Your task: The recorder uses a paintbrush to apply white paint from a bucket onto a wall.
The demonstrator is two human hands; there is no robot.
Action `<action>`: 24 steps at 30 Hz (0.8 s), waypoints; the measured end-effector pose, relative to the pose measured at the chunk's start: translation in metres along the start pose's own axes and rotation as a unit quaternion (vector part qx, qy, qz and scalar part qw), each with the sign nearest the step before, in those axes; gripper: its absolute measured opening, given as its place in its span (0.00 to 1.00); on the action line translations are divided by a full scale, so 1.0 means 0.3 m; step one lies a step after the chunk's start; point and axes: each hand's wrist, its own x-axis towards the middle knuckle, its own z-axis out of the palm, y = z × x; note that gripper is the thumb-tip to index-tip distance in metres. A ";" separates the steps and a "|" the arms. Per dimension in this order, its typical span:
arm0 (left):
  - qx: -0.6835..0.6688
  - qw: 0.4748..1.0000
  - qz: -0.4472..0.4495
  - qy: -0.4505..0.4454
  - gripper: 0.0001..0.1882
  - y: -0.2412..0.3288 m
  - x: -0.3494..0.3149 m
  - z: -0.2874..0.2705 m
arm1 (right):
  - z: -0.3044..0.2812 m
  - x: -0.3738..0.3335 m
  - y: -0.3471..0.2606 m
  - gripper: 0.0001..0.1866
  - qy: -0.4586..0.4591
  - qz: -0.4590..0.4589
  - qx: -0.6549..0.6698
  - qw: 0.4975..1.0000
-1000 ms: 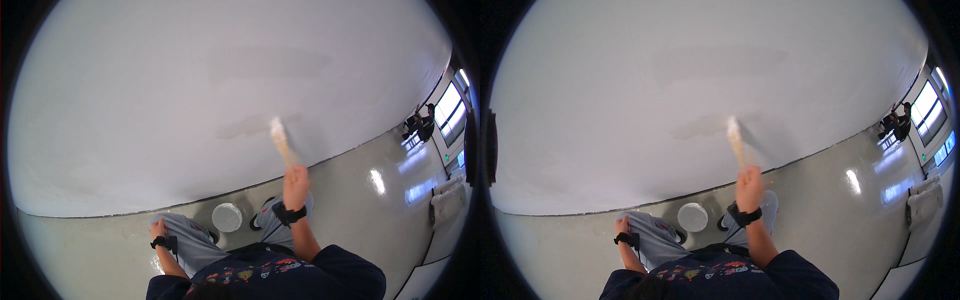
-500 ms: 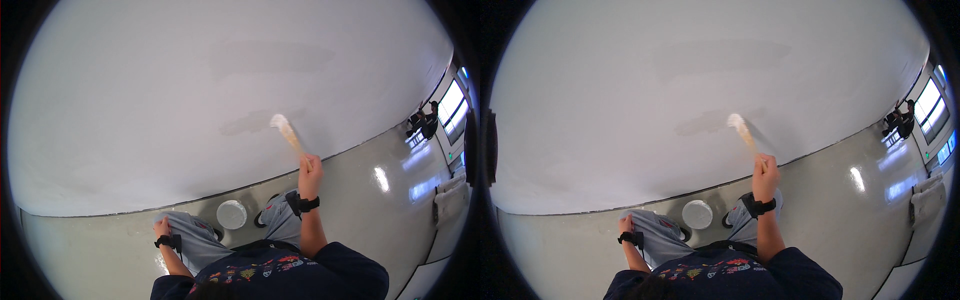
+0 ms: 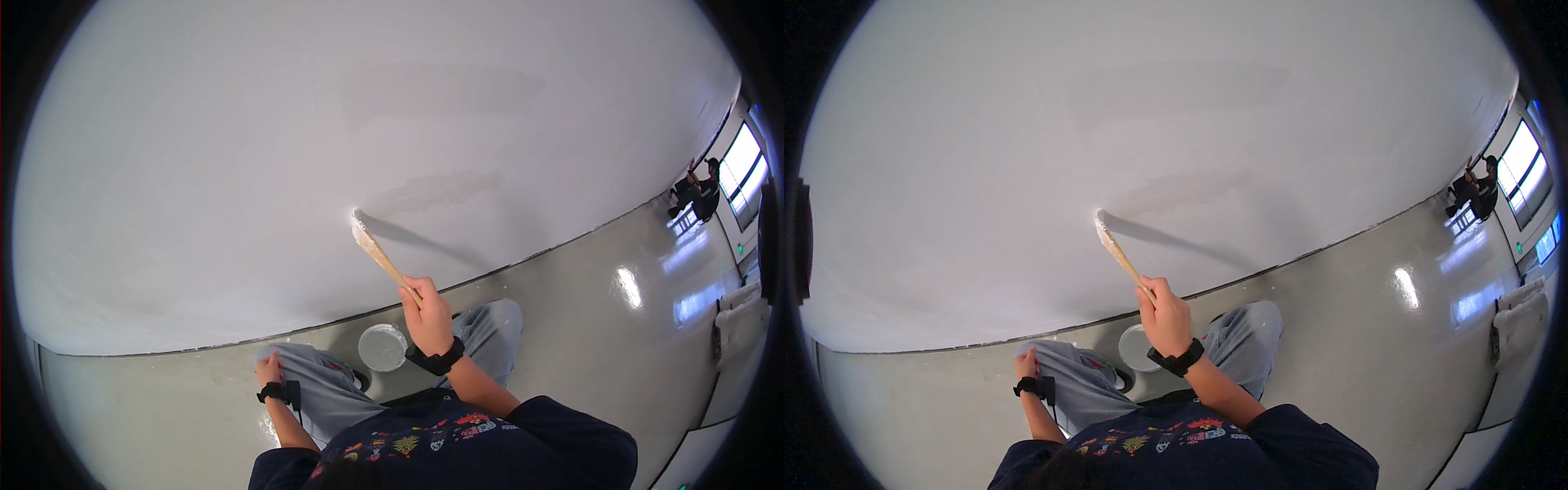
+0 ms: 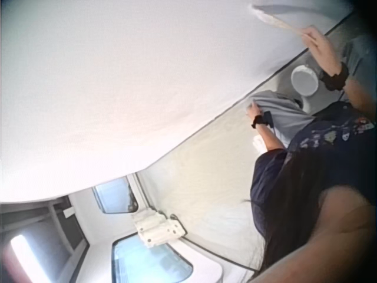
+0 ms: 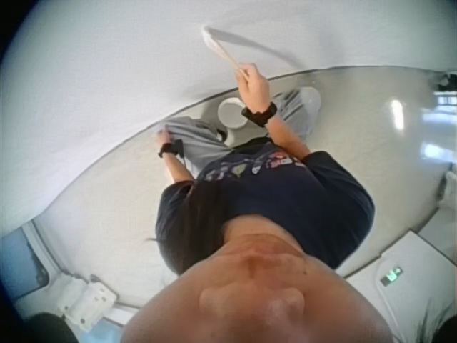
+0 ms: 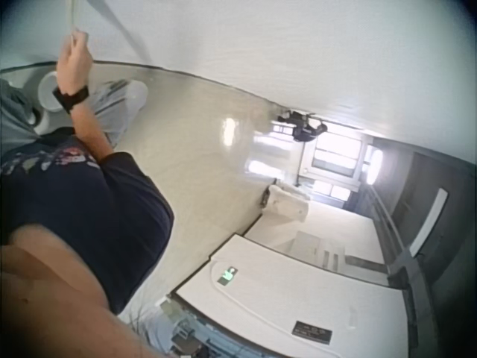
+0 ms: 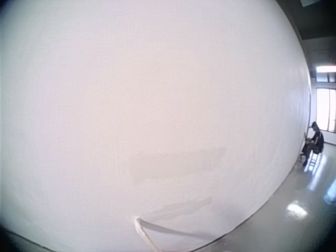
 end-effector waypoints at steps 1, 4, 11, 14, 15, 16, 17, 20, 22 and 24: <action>-0.001 1.000 -0.004 -0.011 0.22 0.000 0.000 -0.003 | -0.007 0.006 0.011 0.07 0.001 0.000 0.000 1.000; 0.000 1.000 -0.012 -0.021 0.22 -0.006 0.004 -0.010 | -0.077 0.026 0.082 0.07 0.058 0.036 -0.034 0.997; -0.003 1.000 0.003 -0.024 0.21 0.011 0.002 -0.005 | -0.300 0.102 0.265 0.06 0.252 0.045 -0.126 0.959; -0.006 1.000 0.024 -0.009 0.21 -0.012 0.016 -0.005 | -0.291 0.101 0.259 0.07 0.236 0.047 -0.146 0.960; -0.004 1.000 0.025 -0.010 0.21 -0.006 0.016 -0.004 | -0.271 0.095 0.244 0.08 0.222 0.038 -0.172 0.959; -0.003 1.000 0.008 -0.012 0.22 0.002 0.014 -0.001 | -0.238 0.084 0.219 0.09 0.193 0.052 -0.163 0.966; -0.001 1.000 -0.011 -0.012 0.22 0.004 0.012 -0.003 | -0.191 0.068 0.182 0.09 0.163 0.066 -0.152 0.972; 0.013 1.000 0.015 0.009 0.22 0.003 0.006 0.002 | -0.079 0.006 0.098 0.09 0.048 0.047 -0.073 0.995; 0.019 1.000 0.001 -0.002 0.22 0.032 -0.014 0.004 | -0.031 -0.016 0.069 0.09 -0.007 0.044 -0.048 0.998; 0.023 1.000 -0.015 -0.006 0.22 0.028 -0.017 -0.007 | -0.001 -0.019 0.027 0.07 -0.075 -0.017 0.047 0.996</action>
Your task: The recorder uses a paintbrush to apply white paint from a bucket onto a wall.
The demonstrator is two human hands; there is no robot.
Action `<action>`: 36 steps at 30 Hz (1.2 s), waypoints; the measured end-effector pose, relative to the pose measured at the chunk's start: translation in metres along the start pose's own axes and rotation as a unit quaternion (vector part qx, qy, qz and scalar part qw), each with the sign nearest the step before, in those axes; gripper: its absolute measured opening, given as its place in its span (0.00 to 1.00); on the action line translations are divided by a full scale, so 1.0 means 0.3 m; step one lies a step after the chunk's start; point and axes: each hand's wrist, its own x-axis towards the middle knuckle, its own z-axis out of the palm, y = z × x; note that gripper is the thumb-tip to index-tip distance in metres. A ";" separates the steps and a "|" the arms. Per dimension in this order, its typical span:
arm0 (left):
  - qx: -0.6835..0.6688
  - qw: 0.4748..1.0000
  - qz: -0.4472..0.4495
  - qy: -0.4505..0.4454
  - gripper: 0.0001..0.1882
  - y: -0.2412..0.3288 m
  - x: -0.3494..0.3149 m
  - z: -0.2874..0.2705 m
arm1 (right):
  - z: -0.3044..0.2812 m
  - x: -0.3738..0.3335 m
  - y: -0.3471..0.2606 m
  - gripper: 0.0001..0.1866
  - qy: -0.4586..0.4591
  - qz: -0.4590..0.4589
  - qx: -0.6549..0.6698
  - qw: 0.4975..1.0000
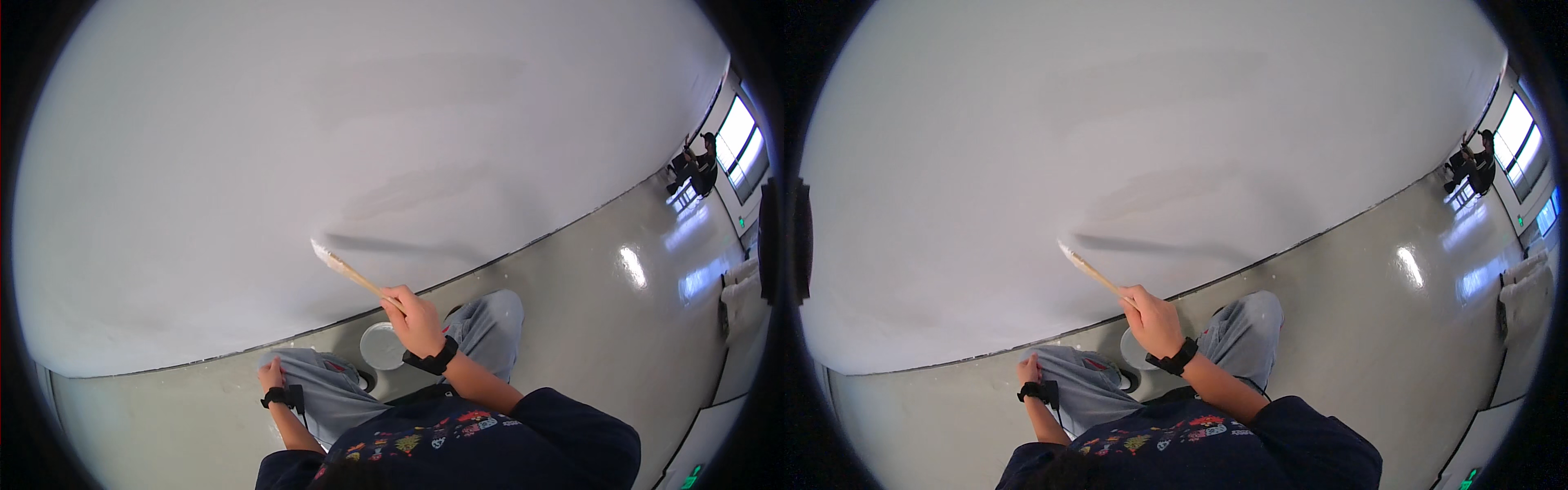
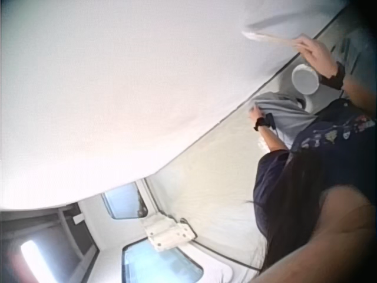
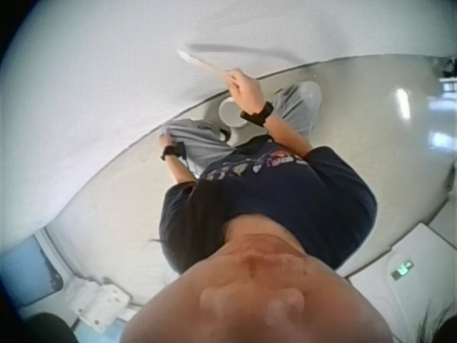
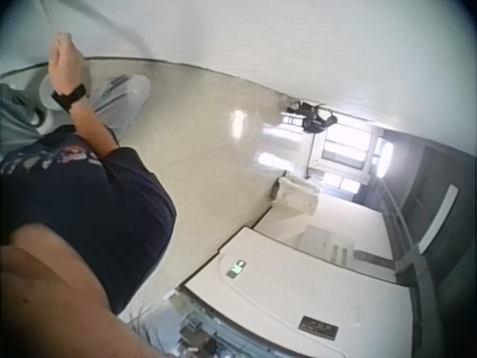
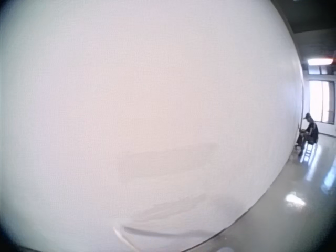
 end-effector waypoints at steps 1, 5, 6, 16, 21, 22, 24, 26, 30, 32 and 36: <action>-0.011 1.000 0.009 -0.001 0.22 -0.027 0.013 -0.002 | -0.006 0.001 0.011 0.07 0.000 0.001 0.001 1.000; -0.013 1.000 0.006 -0.010 0.22 0.001 0.001 0.004 | -0.161 0.059 0.113 0.06 0.137 0.108 -0.079 0.982; -0.013 1.000 0.005 -0.007 0.22 -0.012 0.008 -0.004 | -0.207 0.065 0.121 0.07 0.160 0.108 -0.131 0.972; -0.022 1.000 0.011 -0.018 0.22 0.009 0.001 -0.001 | -0.255 0.050 0.187 0.08 0.266 0.084 -0.205 0.938; -0.013 1.000 0.011 0.013 0.21 0.013 -0.003 0.008 | -0.047 -0.001 0.065 0.08 0.076 0.072 -0.080 0.991; -0.012 1.000 0.012 0.009 0.21 0.006 0.004 0.007 | -0.020 -0.010 0.063 0.08 0.027 0.035 -0.058 0.997; -0.011 1.000 0.013 0.006 0.21 -0.009 0.008 0.000 | 0.015 0.005 0.016 0.07 0.013 -0.010 -0.018 1.000; -0.020 1.000 0.008 0.010 0.22 -0.017 0.011 -0.002 | 0.021 0.008 0.021 0.07 0.023 -0.028 0.003 0.999; -0.020 1.000 0.017 0.006 0.22 -0.028 0.023 0.001 | -0.159 0.067 0.119 0.07 0.100 0.100 -0.101 0.985; -0.031 0.999 -0.007 -0.009 0.22 -0.039 0.037 -0.003 | -0.240 0.070 0.175 0.07 0.181 0.083 -0.143 0.970; -0.031 0.999 0.005 -0.019 0.22 0.004 0.005 0.009 | -0.396 0.077 0.309 0.06 0.284 0.081 -0.193 0.936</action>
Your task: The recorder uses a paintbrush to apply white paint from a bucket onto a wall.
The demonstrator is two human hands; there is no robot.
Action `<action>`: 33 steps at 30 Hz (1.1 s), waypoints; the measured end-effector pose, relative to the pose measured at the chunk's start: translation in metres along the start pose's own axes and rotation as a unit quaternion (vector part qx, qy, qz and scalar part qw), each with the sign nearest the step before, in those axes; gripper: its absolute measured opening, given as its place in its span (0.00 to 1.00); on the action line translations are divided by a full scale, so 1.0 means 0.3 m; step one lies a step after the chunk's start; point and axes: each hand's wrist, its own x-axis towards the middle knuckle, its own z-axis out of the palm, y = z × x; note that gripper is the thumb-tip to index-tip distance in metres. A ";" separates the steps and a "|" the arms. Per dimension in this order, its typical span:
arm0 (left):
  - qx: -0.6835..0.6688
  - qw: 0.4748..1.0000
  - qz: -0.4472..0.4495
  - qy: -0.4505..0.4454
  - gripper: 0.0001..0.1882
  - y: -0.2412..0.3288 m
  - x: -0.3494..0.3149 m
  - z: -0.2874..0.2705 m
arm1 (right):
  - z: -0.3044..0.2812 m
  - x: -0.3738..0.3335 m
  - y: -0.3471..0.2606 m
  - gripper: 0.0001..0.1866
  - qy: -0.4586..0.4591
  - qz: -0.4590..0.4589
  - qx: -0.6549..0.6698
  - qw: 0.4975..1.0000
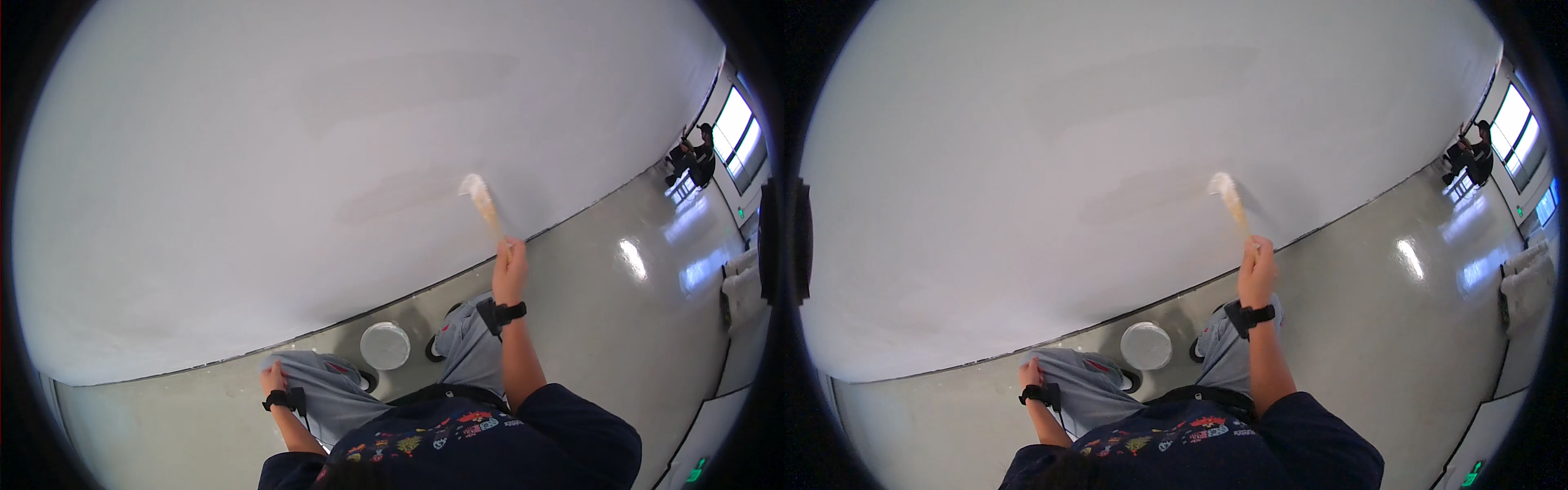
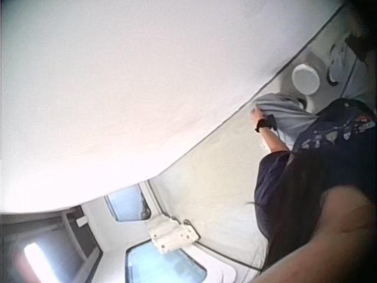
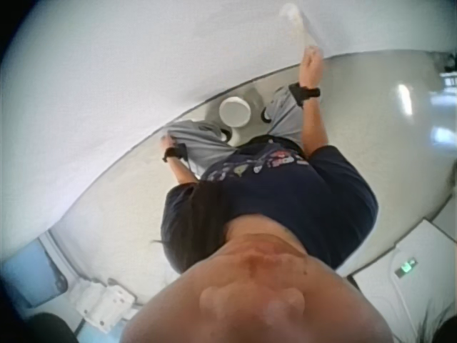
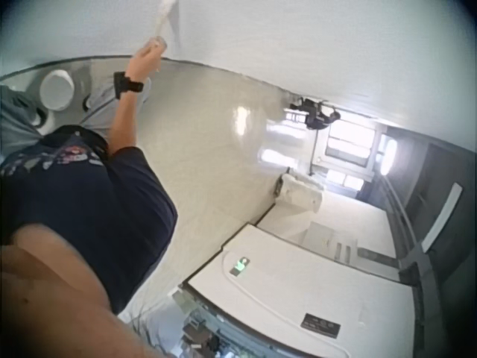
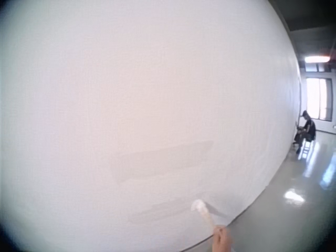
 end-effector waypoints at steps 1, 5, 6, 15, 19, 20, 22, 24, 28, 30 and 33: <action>0.010 1.000 -0.002 0.005 0.22 0.009 -0.008 0.000 | -0.006 0.019 0.018 0.07 0.046 -0.005 0.004 0.999; -0.001 1.000 0.019 0.010 0.21 -0.025 0.010 -0.017 | 0.010 0.013 -0.011 0.09 0.104 -0.030 -0.043 0.993; -0.001 1.000 0.020 0.008 0.21 -0.018 0.007 -0.011 | 0.017 -0.005 -0.032 0.09 0.105 -0.030 -0.044 0.993; 0.014 1.000 0.003 0.014 0.21 -0.018 0.012 -0.002 | 0.139 -0.289 -0.295 0.08 -0.223 -0.020 0.081 0.971; 0.002 1.000 0.004 0.030 0.21 -0.015 0.000 -0.004 | 0.189 -0.337 -0.397 0.08 -0.287 -0.124 0.230 0.922; -0.003 0.999 0.007 0.041 0.21 -0.024 0.004 -0.008 | 0.171 -0.323 -0.415 0.07 -0.295 -0.095 0.228 0.923; 0.002 0.999 0.009 0.036 0.21 -0.029 0.011 -0.008 | 0.159 -0.255 -0.384 0.06 -0.267 -0.068 0.180 0.944; 0.007 1.000 0.011 0.027 0.21 -0.025 0.010 -0.006 | 0.132 -0.168 -0.330 0.06 -0.208 -0.014 0.146 0.967; 0.003 1.000 -0.010 0.005 0.21 0.018 -0.020 -0.014 | 0.056 -0.056 -0.161 0.06 -0.075 -0.033 0.081 0.993; 0.021 1.000 -0.007 0.011 0.21 0.014 -0.020 -0.012 | 0.020 -0.017 -0.095 0.06 -0.040 -0.034 0.061 0.997; 0.008 1.000 0.015 0.019 0.21 -0.003 0.000 -0.004 | -0.009 0.025 -0.018 0.06 0.058 -0.064 0.034 0.996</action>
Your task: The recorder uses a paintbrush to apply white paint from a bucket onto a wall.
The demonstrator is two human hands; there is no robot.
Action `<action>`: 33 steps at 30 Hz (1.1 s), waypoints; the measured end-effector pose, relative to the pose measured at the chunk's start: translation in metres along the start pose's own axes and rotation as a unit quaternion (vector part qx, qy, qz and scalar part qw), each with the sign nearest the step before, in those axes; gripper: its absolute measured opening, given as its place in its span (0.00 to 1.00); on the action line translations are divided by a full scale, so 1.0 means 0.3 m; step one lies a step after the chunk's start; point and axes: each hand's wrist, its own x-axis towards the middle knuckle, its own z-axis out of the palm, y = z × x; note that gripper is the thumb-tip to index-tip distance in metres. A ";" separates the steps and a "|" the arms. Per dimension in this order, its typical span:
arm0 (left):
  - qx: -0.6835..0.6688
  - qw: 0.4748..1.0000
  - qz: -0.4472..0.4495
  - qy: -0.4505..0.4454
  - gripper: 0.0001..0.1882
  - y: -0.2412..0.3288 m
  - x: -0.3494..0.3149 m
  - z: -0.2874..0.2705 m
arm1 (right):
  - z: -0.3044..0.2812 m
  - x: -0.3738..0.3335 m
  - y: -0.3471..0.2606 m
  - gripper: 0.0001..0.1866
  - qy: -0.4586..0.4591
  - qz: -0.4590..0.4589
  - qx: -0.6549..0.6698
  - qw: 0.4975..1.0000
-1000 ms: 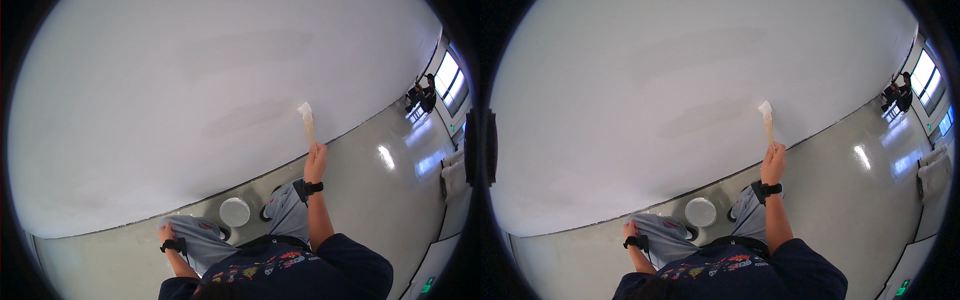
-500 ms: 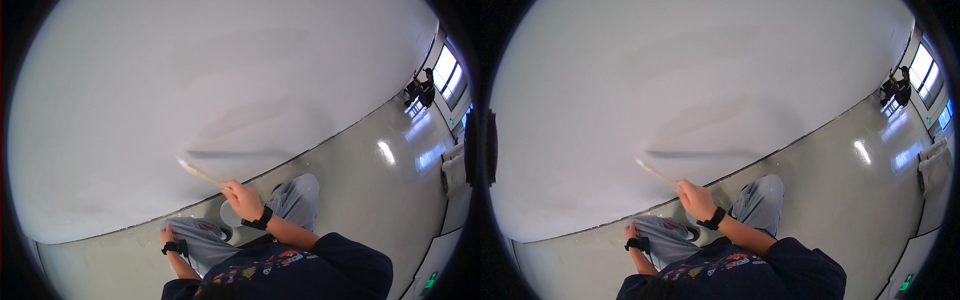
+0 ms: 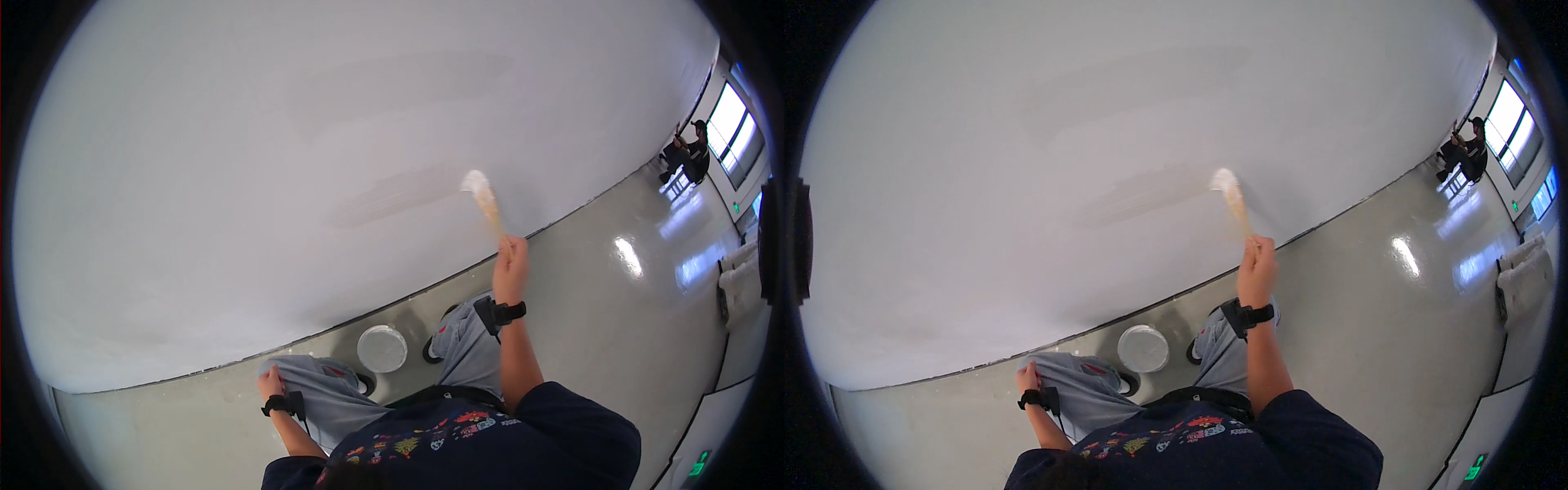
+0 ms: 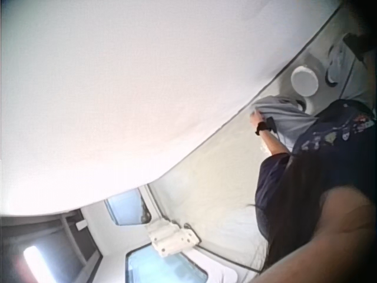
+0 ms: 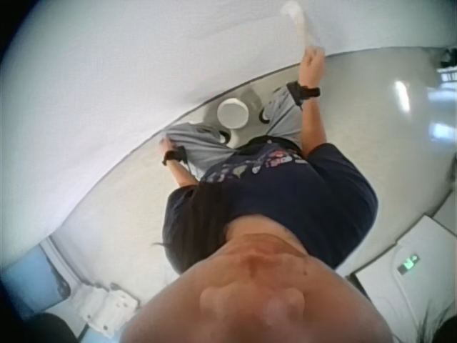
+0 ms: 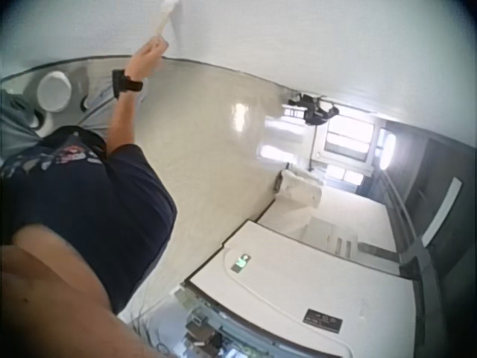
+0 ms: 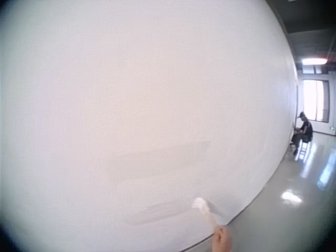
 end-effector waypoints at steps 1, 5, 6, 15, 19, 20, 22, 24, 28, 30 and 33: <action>0.004 1.000 0.000 -0.004 0.21 0.001 -0.005 -0.001 | -0.015 0.004 0.019 0.07 0.023 0.045 -0.013 0.999; -0.005 1.000 0.000 -0.011 0.21 -0.008 0.009 0.002 | -0.023 0.002 0.011 0.07 0.047 0.042 -0.083 0.995; -0.004 1.000 0.001 -0.011 0.21 -0.021 0.014 -0.004 | -0.015 -0.008 -0.025 0.07 0.047 0.043 -0.083 0.994; 0.003 1.000 0.003 -0.002 0.22 -0.027 0.023 0.011 | 0.065 -0.098 -0.183 0.06 -0.079 0.048 -0.027 0.995; -0.013 1.000 -0.016 -0.015 0.21 -0.033 0.022 -0.004 | 0.037 -0.135 -0.184 0.05 -0.180 0.058 0.169 0.967; -0.023 1.000 -0.014 -0.010 0.21 -0.036 0.024 0.000 | 0.019 -0.131 -0.180 0.05 -0.211 0.059 0.225 0.949; -0.016 1.000 -0.012 -0.010 0.21 -0.029 0.019 0.000 | -0.027 -0.109 -0.128 0.05 -0.208 0.056 0.195 0.957; -0.009 1.000 -0.008 -0.012 0.21 -0.019 0.017 0.005 | -0.062 -0.070 -0.074 0.06 -0.085 0.064 0.051 0.993; -0.014 1.000 -0.015 -0.007 0.22 -0.039 0.037 -0.006 | -0.030 -0.014 -0.003 0.06 0.006 0.071 -0.007 0.997; -0.031 0.999 -0.006 -0.015 0.22 -0.041 0.038 0.000 | 0.022 -0.013 -0.010 0.06 -0.065 0.017 -0.080 0.995; 0.009 1.000 0.007 0.018 0.22 -0.027 0.030 0.014 | 0.052 -0.034 -0.060 0.06 -0.059 0.029 -0.056 0.996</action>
